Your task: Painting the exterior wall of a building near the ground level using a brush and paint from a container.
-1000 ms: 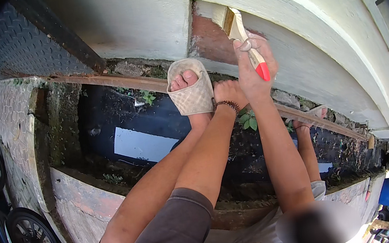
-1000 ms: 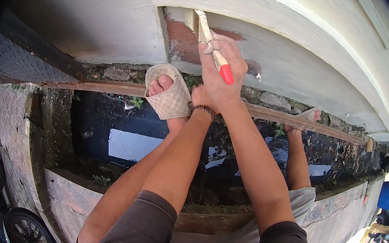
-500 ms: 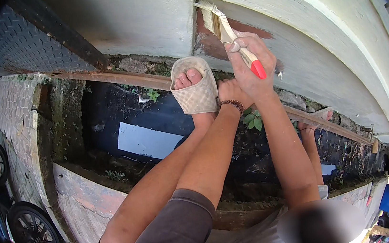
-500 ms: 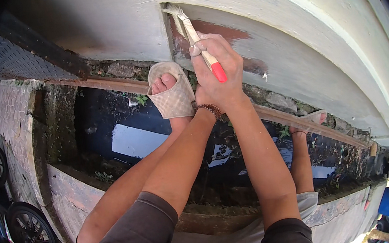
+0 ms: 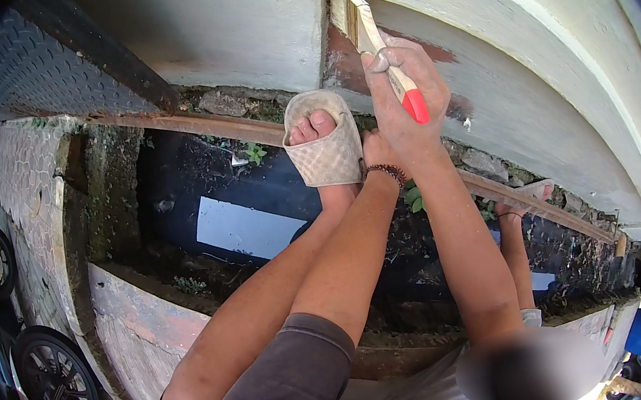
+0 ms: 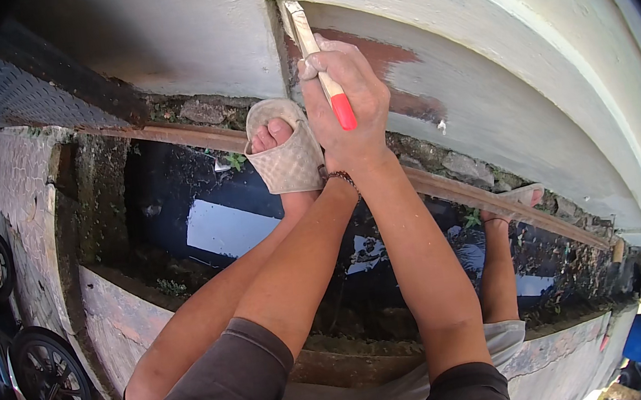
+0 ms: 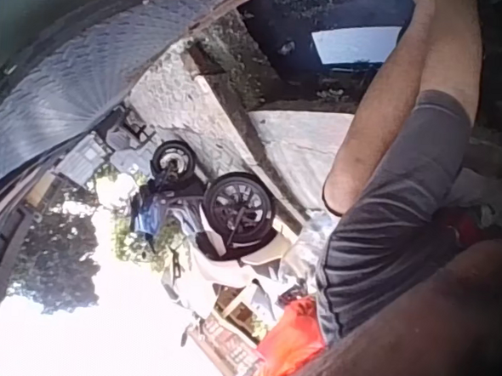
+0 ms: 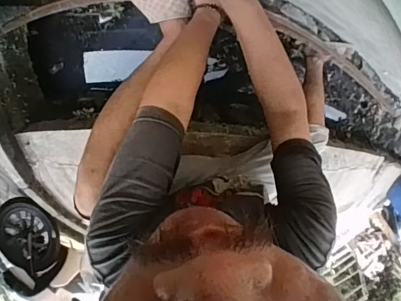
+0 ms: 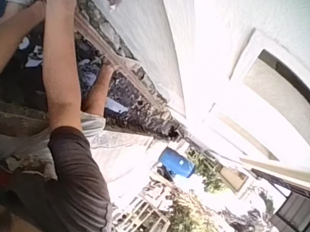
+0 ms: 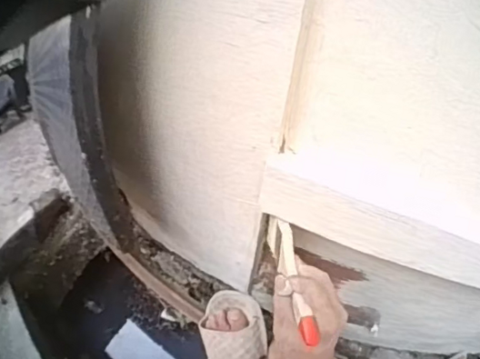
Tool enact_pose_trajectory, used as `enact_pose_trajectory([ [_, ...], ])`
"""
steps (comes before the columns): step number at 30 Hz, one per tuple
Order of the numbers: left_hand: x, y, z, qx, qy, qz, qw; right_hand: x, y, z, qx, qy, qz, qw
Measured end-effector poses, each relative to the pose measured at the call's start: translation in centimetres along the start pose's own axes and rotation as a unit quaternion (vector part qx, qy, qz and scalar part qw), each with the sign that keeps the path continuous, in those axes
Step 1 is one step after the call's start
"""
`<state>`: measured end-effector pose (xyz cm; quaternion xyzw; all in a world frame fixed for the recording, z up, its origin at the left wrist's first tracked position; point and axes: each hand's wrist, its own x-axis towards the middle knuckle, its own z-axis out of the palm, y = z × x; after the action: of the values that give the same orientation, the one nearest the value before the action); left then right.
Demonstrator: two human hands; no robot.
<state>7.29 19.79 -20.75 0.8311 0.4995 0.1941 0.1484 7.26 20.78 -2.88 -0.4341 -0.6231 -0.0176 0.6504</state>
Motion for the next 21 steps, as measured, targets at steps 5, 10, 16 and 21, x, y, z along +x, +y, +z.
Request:
enact_pose_trajectory([
  [5, -0.5, 0.7, -1.9, 0.020, -0.065, -0.013, 0.998, -1.0, 0.0, -0.7, -0.020, -0.009, -0.006, 1.000],
  [10, -0.1, 1.9, -4.5, 0.040, -0.124, -0.022, 0.991, -1.6, 0.7, -1.9, -0.007, -0.064, -0.007, 0.998],
  [16, -0.6, 1.9, -3.9, 0.061, -0.070, -0.024, 0.995, 0.0, 2.4, -2.3, -0.022, -0.054, 0.030, 0.998],
  [21, -0.1, 2.2, -5.7, 0.040, -0.203, -0.041, 0.977, -0.6, 0.4, -0.8, 0.042, 0.006, -0.003, 0.999],
])
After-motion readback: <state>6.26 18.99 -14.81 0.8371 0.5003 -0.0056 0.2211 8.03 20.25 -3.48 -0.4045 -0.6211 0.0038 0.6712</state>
